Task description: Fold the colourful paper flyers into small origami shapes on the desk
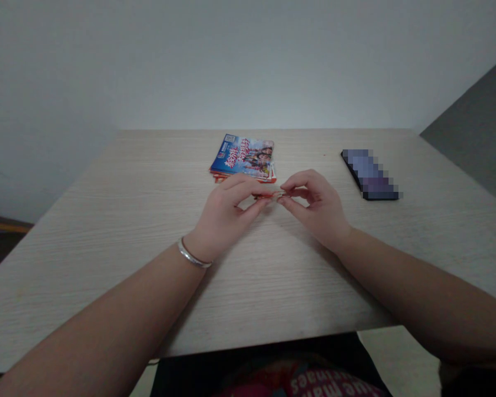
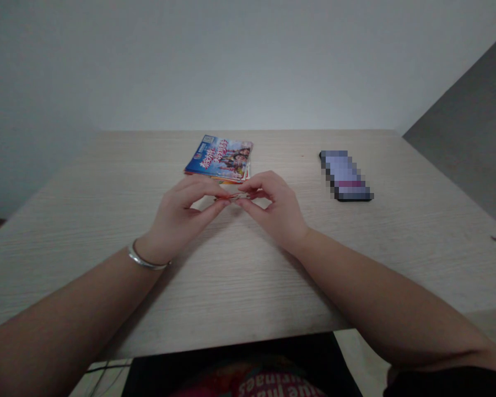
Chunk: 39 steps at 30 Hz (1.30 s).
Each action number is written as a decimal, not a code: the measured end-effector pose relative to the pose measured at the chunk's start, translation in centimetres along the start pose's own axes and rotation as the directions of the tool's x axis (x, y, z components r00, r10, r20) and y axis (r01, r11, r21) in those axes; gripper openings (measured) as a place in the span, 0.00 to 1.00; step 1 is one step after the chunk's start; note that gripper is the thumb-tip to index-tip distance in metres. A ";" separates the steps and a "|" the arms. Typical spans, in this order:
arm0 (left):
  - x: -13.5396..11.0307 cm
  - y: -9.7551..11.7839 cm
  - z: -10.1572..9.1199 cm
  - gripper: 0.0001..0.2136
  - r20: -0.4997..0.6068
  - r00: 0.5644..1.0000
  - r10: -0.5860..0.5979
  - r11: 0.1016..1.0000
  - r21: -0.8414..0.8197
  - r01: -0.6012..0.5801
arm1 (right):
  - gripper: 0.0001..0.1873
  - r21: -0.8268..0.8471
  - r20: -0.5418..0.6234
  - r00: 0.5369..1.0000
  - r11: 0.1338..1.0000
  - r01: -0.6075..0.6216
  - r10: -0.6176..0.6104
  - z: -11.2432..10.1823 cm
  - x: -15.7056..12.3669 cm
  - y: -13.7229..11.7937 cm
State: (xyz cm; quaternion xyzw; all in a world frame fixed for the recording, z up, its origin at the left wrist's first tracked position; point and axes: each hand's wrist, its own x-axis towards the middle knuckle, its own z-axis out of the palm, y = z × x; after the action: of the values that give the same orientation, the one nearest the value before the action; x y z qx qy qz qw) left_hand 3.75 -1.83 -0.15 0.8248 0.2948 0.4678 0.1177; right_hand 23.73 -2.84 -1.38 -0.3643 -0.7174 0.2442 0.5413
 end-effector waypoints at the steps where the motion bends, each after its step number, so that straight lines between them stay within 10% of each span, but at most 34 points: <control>1: -0.1 0.1 0.1 0.05 -0.001 1.000 -0.015 1.000 -0.012 0.015 | 0.08 0.010 -0.010 0.999 1.000 -0.030 0.030 0.1 0.0 0.1; 23: -0.5 -0.3 2.2 0.06 0.019 0.934 -0.356 0.843 -0.425 0.330 | 0.15 0.177 -0.058 0.932 0.923 -0.343 0.358 0.8 0.4 -0.1; 39: -0.2 0.4 1.6 0.04 -0.072 0.953 -0.295 0.942 -0.187 0.277 | 0.09 -0.198 0.055 0.954 0.940 -0.278 0.294 0.6 0.2 -0.8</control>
State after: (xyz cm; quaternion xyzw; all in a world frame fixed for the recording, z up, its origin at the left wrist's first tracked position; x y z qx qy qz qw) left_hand 5.14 -2.13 -0.93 0.7354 0.3748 0.5102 0.2416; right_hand 22.92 -3.18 -0.85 -0.5036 -0.6989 0.2664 0.4324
